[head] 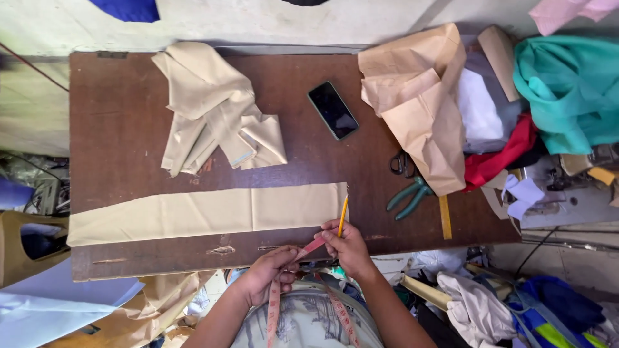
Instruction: The person folds a piece of beige fabric on a wooden table, then uses scissors to cut a strip from it. After cutting, the person folds the remaining fabric and sets it aside. Finally, the person uses a ruler and pencil to mark measurements on another piece of fabric.
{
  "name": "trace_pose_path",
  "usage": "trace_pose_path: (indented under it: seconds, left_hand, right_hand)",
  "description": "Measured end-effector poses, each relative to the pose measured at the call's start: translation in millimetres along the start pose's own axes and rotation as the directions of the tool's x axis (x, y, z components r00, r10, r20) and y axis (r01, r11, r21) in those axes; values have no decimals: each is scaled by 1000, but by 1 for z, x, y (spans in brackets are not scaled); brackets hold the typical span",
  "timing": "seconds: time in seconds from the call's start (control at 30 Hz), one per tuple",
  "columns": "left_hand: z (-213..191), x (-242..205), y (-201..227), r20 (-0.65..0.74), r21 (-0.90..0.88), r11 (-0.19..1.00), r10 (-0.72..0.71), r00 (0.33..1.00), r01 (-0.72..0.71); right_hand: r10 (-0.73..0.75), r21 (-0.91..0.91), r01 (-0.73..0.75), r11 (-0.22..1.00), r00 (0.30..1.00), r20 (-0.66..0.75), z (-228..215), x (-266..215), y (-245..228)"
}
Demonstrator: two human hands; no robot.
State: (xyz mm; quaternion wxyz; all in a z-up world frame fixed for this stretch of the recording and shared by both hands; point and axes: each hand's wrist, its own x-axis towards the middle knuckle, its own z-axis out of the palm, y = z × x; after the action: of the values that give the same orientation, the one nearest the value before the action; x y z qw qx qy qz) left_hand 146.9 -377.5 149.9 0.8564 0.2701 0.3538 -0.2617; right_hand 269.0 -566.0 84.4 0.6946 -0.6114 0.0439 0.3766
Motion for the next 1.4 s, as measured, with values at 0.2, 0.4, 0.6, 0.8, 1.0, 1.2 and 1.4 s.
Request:
trace_pose_path:
  seconds: [0.2,0.4,0.6,0.8,1.0,1.2,1.4]
  left_hand:
    - [3,13,-1,-161,834,529,-41,986,159]
    - [-26,79,-19,167,922,-376,608,776,96]
    - [12,119,6,582,624,-782,448,679,-19]
    - [-13,158,-3,811,471,-882,444,381,26]
    - [-8,150,0,796,466,-885,430,425,22]
    - [6,145,4,680,672,-738,586,441,-55]
    - [1,174,10,685,566,-814,551,478,127]
  right_hand:
    - [-311,-721,-25,693,892,-329,-54,-12,-27]
    - [-522,-793,-458,403,596,-610,-202,-11,-8]
    - [-744,-816,-468,339,398,-537,-268,-7,49]
    - [-368,-627,-388,676,559,-743,-250,-66,45]
    - [199,-175,-380,908,761,-617,-180,-135,74]
    - [6,-565,-159,810,965,-263,-103,-93,61]
    - [-106,-508,2,862,979,-177,-74,-53,74]
